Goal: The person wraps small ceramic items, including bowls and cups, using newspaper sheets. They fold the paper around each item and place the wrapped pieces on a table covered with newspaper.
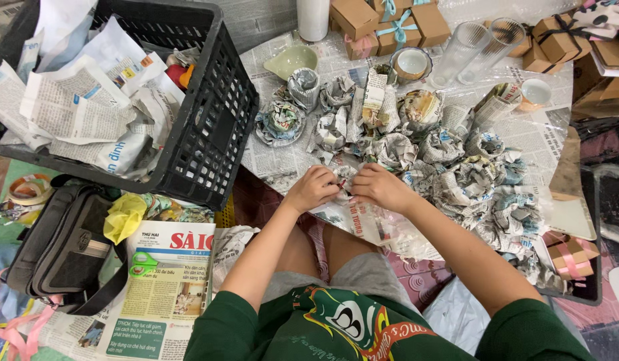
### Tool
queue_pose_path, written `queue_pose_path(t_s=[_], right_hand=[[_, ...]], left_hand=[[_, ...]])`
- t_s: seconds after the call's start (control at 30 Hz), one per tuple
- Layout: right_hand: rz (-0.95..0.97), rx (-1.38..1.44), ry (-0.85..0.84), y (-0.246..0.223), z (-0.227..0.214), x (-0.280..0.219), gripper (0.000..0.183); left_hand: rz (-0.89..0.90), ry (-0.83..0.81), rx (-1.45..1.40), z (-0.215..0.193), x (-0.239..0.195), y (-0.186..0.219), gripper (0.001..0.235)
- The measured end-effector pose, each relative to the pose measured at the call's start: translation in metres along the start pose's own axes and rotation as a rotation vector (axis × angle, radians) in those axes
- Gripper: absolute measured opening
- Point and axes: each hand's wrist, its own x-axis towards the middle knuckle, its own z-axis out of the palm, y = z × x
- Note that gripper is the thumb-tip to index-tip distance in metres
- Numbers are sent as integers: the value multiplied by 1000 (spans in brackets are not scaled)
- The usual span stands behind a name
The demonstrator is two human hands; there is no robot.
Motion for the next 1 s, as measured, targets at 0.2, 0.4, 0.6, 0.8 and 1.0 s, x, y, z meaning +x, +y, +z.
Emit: queue_pose_path(t_s=[0.2,0.4,0.6,0.8,1.0], right_hand=[[-3,9,10,-2,2,0,24],[82,138,33,2,12,0,30],[-16,96,167,6,-2,13,49],[-18,11,88,13,11,7,37],[41,48,28,4,18,3,38]], left_hand=[[103,-63,-14,-7,12,-1,30],[118,-104,-17,-10,11,-4,19],[126,-143,-68,-7,10,-1,17],[134,-140,117,-13,13,-5,17],[30,-160,66,0,6,-5,31]])
